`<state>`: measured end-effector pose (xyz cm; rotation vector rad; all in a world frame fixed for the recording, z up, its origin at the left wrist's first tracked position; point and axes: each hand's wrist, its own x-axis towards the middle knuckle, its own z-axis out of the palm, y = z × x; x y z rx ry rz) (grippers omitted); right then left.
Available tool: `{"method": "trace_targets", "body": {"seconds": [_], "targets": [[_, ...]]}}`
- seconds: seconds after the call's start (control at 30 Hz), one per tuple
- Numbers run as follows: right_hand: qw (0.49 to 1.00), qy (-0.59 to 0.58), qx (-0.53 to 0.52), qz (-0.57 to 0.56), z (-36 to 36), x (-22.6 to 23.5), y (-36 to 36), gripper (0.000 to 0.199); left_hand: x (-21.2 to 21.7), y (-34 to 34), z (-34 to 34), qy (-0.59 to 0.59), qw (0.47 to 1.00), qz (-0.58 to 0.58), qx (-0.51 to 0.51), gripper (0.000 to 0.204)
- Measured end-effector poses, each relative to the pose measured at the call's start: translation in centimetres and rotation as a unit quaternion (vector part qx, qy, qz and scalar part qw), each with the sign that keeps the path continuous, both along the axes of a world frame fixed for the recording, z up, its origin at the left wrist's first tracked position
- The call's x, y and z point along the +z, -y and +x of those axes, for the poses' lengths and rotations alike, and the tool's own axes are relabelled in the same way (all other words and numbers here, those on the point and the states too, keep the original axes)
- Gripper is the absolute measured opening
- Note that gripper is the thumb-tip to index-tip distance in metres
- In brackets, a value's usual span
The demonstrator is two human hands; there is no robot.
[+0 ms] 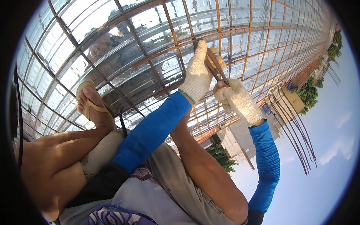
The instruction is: The person uses pliers to twist and secure wire ties at the joints of a metal scaffolding grid. They repeatedly position the pliers, twist the wire, and move to the next joint to fasten the structure.
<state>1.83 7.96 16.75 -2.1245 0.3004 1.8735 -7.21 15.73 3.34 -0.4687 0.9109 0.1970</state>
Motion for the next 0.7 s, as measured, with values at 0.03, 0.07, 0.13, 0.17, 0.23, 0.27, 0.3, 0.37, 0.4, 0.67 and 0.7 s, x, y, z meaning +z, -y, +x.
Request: {"method": "trace_targets", "body": {"seconds": [0.03,0.07,0.13,0.17,0.23,0.27,0.3,0.37,0.4,0.67,0.7], "targets": [[0.986,-0.105,-0.128,0.016,1.2,0.2,0.3,0.023,-0.2,0.6,-0.4,0.052,0.998,0.022,0.041,0.033],[0.945,-0.213,-0.247,0.037,1.8,-0.1,-0.2,0.022,-0.3,0.4,-0.2,0.054,0.998,0.03,0.031,0.032],[0.987,-0.083,-0.135,0.014,0.5,0.1,-0.7,0.027,-0.3,0.2,0.5,0.056,0.997,0.044,0.012,0.031],[0.997,-0.017,-0.08,0.003,-0.8,0.2,-1.0,0.031,-0.2,0.4,0.6,0.061,0.997,0.041,0.028,0.028],[0.995,0.052,0.066,-0.044,-1.1,-0.4,-0.6,0.042,-0.5,0.6,0.4,0.048,0.997,0.05,0.023,0.026],[0.955,0.171,0.243,-0.02,-1.7,-0.5,-0.3,0.042,-0.5,0.6,0.6,0.042,0.998,0.052,0.021,0.025],[0.869,0.283,0.406,0.005,-3.2,-0.3,-0.2,0.043,-0.4,0.4,0.8,0.029,0.998,0.046,0.018,0.026],[0.666,0.437,0.604,0.028,-5.0,-0.9,0.3,0.055,0.4,0.1,1.3,-0.003,0.999,0.042,-0.013,0.027],[0.664,0.428,0.613,-0.002,-5.2,-1.3,0.8,0.055,0.9,0.0,1.4,-0.019,0.999,0.041,-0.031,0.028],[0.999,0.012,0.021,0.033,-0.2,0.2,-1.0,0.036,0.0,-0.4,-0.7,0.027,0.999,0.037,-0.023,0.048],[0.996,-0.027,-0.057,0.06,0.5,0.0,-0.9,0.038,-0.6,0.0,-0.5,0.043,0.997,0.064,0.0,0.042]]}}
